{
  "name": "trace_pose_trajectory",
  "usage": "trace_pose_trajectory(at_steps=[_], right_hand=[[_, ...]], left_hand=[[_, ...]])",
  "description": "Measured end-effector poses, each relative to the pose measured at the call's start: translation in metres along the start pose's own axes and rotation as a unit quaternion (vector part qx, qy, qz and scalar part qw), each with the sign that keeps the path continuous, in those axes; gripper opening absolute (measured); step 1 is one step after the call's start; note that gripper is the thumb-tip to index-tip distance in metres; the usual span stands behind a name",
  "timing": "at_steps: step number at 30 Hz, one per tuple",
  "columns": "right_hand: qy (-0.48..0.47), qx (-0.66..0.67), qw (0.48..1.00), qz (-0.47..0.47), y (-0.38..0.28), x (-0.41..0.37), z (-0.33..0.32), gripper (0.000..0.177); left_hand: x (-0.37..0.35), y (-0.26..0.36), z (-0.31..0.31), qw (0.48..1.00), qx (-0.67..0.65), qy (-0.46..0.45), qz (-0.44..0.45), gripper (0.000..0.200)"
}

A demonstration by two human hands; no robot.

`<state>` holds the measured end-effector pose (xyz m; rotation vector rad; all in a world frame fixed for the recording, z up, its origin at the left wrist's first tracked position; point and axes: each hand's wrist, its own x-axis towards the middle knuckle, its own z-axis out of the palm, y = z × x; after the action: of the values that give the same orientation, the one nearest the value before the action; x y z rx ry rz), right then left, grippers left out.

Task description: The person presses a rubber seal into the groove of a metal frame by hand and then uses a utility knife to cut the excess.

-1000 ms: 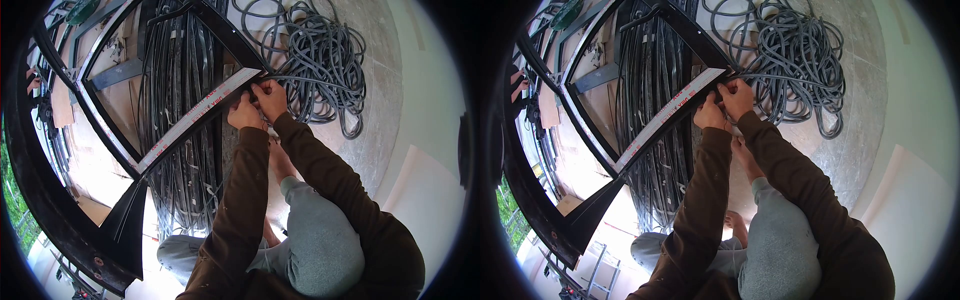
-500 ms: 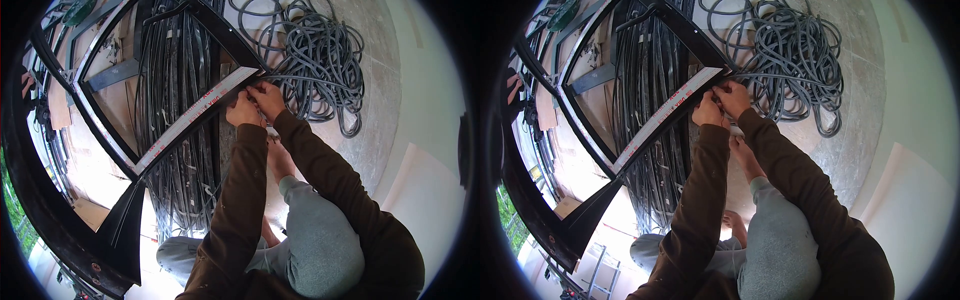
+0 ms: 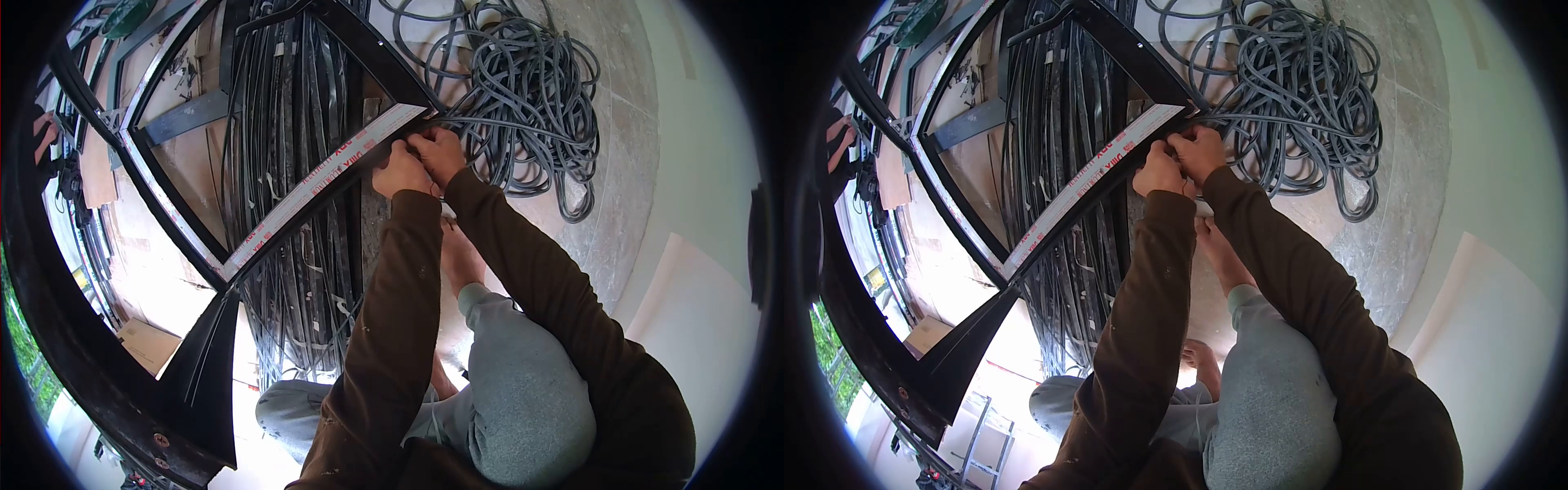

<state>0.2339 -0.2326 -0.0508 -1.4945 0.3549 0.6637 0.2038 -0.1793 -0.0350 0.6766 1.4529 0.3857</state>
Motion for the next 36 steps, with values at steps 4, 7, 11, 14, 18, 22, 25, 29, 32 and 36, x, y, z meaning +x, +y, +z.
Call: trace_pose_trajectory(at_steps=[4,7,11,14,18,22,25,29,32,36], right_hand=[[0.006,-0.034,0.999,-0.005,0.005,0.002,-0.001,0.02],[-0.021,0.049,0.998,0.015,-0.001,-0.003,-0.003,0.021],[-0.03,0.041,0.999,0.01,-0.002,-0.005,-0.006,0.024],[-0.003,-0.059,0.998,-0.035,-0.001,-0.003,-0.003,0.026],[0.039,-0.13,0.988,-0.069,0.015,0.009,0.0,0.029],[0.043,-0.114,0.992,-0.039,0.012,0.008,0.001,0.029],[-0.01,-0.032,0.999,0.007,0.001,0.0,-0.003,0.027],[-0.05,0.094,0.993,0.052,-0.009,-0.008,-0.013,0.024],[-0.007,0.125,0.991,0.054,-0.014,-0.008,-0.02,0.023],[-0.006,0.128,0.991,0.035,-0.018,-0.008,-0.022,0.022]], left_hand=[[0.005,-0.005,0.0,1.0,-0.02,-0.007,-0.004,0.023],[-0.008,0.005,0.002,0.999,-0.028,-0.025,0.005,0.02],[0.001,-0.005,0.004,0.996,-0.08,-0.034,0.021,0.016],[0.003,-0.007,0.002,0.999,-0.035,-0.014,0.025,0.018],[0.0,-0.001,0.002,1.0,-0.01,-0.007,0.003,0.02],[-0.004,0.003,0.002,1.0,0.001,0.001,0.012,0.019],[-0.01,0.002,0.001,1.0,-0.013,-0.017,0.018,0.017],[-0.015,0.004,-0.003,0.996,-0.021,-0.086,-0.001,0.013],[-0.023,0.008,0.004,0.993,-0.02,-0.11,-0.041,0.013],[-0.022,0.001,0.008,0.994,-0.038,-0.098,-0.024,0.025]])
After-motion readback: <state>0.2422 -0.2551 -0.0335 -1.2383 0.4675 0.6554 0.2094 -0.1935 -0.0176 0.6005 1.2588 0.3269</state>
